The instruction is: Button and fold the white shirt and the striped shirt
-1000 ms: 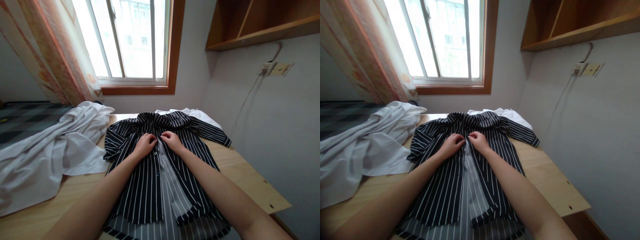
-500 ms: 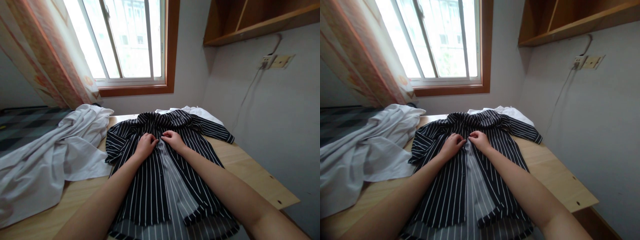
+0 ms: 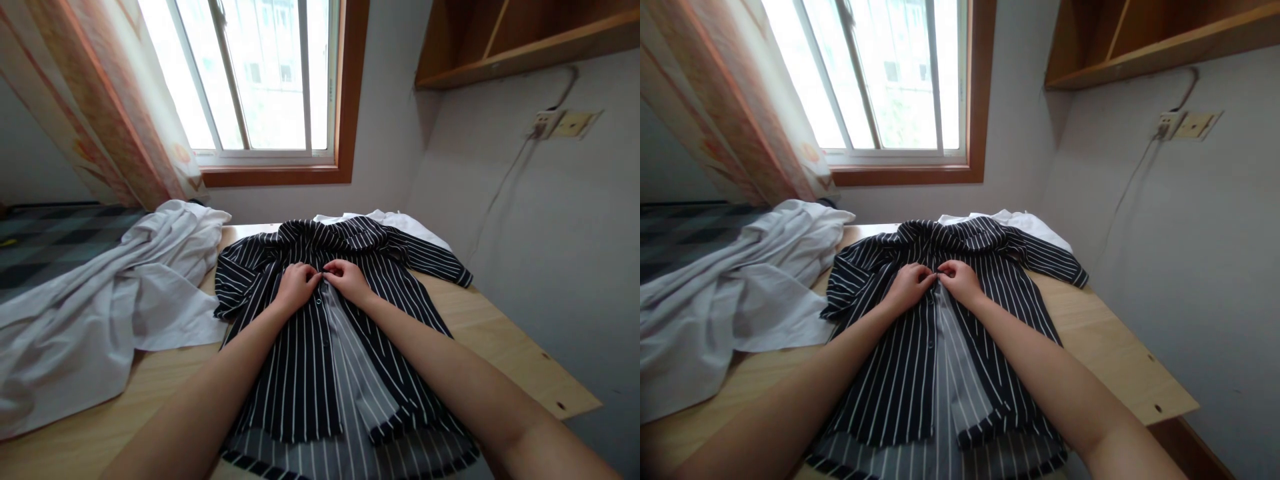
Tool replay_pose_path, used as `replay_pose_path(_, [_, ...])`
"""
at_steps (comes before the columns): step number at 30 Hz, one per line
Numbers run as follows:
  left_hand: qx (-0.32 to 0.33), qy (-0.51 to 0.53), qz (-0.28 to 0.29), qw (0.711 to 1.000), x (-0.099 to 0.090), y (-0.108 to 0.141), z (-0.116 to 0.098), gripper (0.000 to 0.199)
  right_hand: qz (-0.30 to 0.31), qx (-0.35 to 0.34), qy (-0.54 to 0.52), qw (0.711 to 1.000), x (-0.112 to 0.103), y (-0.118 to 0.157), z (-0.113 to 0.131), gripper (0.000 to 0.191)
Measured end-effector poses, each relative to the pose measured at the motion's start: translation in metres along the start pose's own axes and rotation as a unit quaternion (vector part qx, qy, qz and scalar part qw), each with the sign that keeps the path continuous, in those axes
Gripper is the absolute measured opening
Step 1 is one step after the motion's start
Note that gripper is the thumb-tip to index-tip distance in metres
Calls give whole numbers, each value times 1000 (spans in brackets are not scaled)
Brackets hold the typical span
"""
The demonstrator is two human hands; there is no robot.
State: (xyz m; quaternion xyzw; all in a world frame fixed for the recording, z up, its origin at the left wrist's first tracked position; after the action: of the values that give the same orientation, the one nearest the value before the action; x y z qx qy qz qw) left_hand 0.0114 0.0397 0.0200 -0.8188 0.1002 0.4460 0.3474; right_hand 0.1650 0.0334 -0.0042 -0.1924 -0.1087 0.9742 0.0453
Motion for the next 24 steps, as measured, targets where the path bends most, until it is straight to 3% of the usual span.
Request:
replay_pose_path(4, [-2, -8, 7, 1000, 1, -1, 3, 20, 3, -9, 24, 1000, 0, 1, 2, 16])
replay_pose_path(11, [-37, 100, -16, 994, 5, -4, 15, 25, 4, 31, -12, 999, -2, -2, -1, 18])
replay_pose_path(24, [-45, 108, -22, 993, 0, -4, 8, 25, 15, 32, -21, 999, -2, -4, -7, 16])
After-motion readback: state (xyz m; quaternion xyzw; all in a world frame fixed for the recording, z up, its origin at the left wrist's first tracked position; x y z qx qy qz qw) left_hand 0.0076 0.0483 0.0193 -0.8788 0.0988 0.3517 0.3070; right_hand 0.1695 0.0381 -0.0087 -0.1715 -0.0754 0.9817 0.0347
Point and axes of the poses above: each hand's wrist, its own y-axis away from the middle knuckle, its own x-axis out of the palm, z = x × y, the point moved 4 cm from there along -y, towards the middle knuckle, and after that the axes turned 12 degrees about x, right-handed, at the moved point
